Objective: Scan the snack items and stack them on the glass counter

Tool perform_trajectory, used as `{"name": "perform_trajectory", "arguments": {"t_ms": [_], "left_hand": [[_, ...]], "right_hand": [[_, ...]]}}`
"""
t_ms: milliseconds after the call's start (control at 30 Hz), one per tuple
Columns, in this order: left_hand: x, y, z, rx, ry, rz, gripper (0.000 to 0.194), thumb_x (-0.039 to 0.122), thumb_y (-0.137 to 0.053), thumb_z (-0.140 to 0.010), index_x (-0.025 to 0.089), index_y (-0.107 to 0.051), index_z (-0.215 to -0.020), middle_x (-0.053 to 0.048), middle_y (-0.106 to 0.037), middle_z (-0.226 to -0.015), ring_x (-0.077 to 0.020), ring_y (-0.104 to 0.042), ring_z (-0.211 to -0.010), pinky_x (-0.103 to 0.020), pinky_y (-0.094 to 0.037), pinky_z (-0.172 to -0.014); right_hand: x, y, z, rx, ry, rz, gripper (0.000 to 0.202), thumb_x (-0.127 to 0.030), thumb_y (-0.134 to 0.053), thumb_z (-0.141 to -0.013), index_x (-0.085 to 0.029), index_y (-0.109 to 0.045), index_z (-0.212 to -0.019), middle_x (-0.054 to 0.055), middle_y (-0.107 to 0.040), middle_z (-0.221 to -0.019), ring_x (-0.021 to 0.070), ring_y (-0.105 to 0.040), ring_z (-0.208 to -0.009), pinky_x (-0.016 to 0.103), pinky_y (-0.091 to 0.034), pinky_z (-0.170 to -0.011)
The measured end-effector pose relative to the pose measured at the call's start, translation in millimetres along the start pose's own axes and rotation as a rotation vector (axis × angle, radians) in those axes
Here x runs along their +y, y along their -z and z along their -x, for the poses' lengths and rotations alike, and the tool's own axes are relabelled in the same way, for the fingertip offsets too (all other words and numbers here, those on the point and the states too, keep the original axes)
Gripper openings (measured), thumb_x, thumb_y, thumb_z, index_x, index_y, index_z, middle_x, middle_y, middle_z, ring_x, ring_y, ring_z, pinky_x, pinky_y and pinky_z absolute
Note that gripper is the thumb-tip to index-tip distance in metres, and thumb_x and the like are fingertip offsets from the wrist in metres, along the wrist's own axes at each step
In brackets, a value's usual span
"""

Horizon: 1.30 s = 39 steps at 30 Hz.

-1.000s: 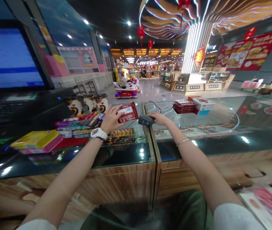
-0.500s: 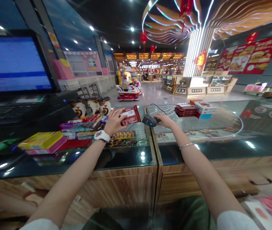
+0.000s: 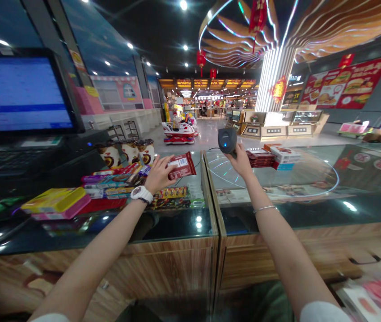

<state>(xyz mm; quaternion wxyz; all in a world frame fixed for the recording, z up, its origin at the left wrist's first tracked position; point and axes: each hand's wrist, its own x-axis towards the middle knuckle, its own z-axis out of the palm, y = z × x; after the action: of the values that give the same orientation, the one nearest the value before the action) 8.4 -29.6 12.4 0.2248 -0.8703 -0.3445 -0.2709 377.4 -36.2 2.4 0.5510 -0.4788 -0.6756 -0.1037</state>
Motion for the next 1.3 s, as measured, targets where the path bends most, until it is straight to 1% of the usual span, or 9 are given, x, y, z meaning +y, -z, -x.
{"name": "perform_trajectory", "arguments": {"t_ms": [133, 267, 400, 500, 600, 767, 867, 1000, 1300], "left_hand": [[0, -1.8, 0, -0.018, -0.001, -0.015, 0.044, 0.026, -0.074, -0.072, 0.021, -0.066, -0.115, -0.016, -0.048, -0.151, -0.0354, -0.047, -0.137, -0.064, -0.025, -0.121], [0, -2.7, 0, -0.022, -0.005, -0.012, 0.045, 0.026, -0.075, -0.071, 0.02, -0.066, -0.115, -0.016, -0.049, -0.151, -0.0354, -0.047, -0.137, -0.064, -0.025, -0.122], [1, -0.6, 0, -0.025, -0.004, -0.023, 0.043, 0.026, -0.073, -0.073, 0.02, -0.066, -0.114, -0.016, -0.048, -0.152, -0.0343, -0.046, -0.138, -0.063, -0.025, -0.122], [1, 0.2, 1, -0.029, -0.004, -0.041, 0.042, 0.027, -0.073, -0.074, 0.019, -0.066, -0.114, -0.016, -0.047, -0.152, -0.0337, -0.046, -0.138, -0.061, -0.026, -0.123], [0, -1.1, 2, -0.025, -0.01, -0.041, 0.042, 0.027, -0.073, -0.074, 0.019, -0.066, -0.115, -0.016, -0.047, -0.152, -0.0338, -0.046, -0.138, -0.061, -0.026, -0.123], [-5, -4.4, 2, -0.028, -0.03, -0.046, 0.043, 0.026, -0.075, -0.072, 0.017, -0.066, -0.114, -0.018, -0.048, -0.151, -0.0348, -0.046, -0.138, -0.06, -0.025, -0.123], [-9, -5.4, 2, -0.048, -0.035, -0.051, 0.044, 0.024, -0.075, -0.071, 0.018, -0.066, -0.113, -0.018, -0.048, -0.151, -0.0354, -0.045, -0.138, -0.061, -0.024, -0.123], [-11, -6.7, 2, -0.068, -0.022, -0.053, 0.045, 0.023, -0.076, -0.07, 0.018, -0.066, -0.114, -0.018, -0.048, -0.151, -0.0357, -0.045, -0.139, -0.062, -0.024, -0.123], [-11, -11.2, 4, -0.074, -0.056, -0.076, 0.041, 0.018, -0.076, -0.069, 0.017, -0.067, -0.108, -0.019, -0.048, -0.151, -0.0358, -0.046, -0.139, -0.062, -0.024, -0.123]], "right_hand": [[-9, 11, 0, -0.062, 0.021, 0.042, 0.036, -0.041, -0.056, -0.087, -0.02, -0.058, -0.116, 0.012, -0.057, -0.114, 0.0304, -0.056, -0.106, 0.048, -0.047, -0.098], [-20, 4, 5, -0.142, 0.055, 0.039, 0.034, -0.035, -0.051, -0.087, -0.019, -0.058, -0.116, 0.011, -0.063, -0.108, 0.0287, -0.06, -0.101, 0.045, -0.05, -0.094], [-32, -4, 7, -0.215, 0.087, 0.056, 0.044, -0.034, -0.059, -0.08, -0.018, -0.06, -0.12, 0.012, -0.07, -0.109, 0.0317, -0.065, -0.101, 0.044, -0.052, -0.088], [-41, -6, 8, -0.292, 0.13, 0.091, 0.037, -0.032, -0.064, -0.075, -0.018, -0.067, -0.11, 0.011, -0.073, -0.104, 0.0323, -0.068, -0.096, 0.041, -0.053, -0.083], [-53, -6, 7, -0.406, 0.136, 0.148, 0.028, -0.031, -0.065, -0.075, -0.018, -0.072, -0.099, 0.01, -0.076, -0.094, 0.0313, -0.07, -0.09, 0.037, -0.053, -0.076], [-72, -2, 7, -0.558, 0.095, 0.305, 0.027, -0.032, -0.065, -0.077, -0.018, -0.074, -0.098, 0.009, -0.076, -0.082, 0.0296, -0.072, -0.079, 0.031, -0.048, -0.066], [-79, 2, 5, -0.592, 0.105, 0.335, 0.027, -0.032, -0.065, -0.078, -0.018, -0.075, -0.099, 0.009, -0.077, -0.083, 0.0284, -0.072, -0.078, 0.03, -0.046, -0.065], [-85, 4, 4, -0.599, 0.109, 0.344, 0.033, -0.032, -0.065, -0.079, -0.019, -0.073, -0.108, 0.008, -0.077, -0.085, 0.0279, -0.071, -0.078, 0.029, -0.045, -0.065], [-89, 4, 5, -0.646, 0.086, 0.355, 0.04, -0.032, -0.064, -0.08, -0.019, -0.07, -0.118, 0.009, -0.078, -0.091, 0.029, -0.072, -0.084, 0.03, -0.045, -0.067]]}}
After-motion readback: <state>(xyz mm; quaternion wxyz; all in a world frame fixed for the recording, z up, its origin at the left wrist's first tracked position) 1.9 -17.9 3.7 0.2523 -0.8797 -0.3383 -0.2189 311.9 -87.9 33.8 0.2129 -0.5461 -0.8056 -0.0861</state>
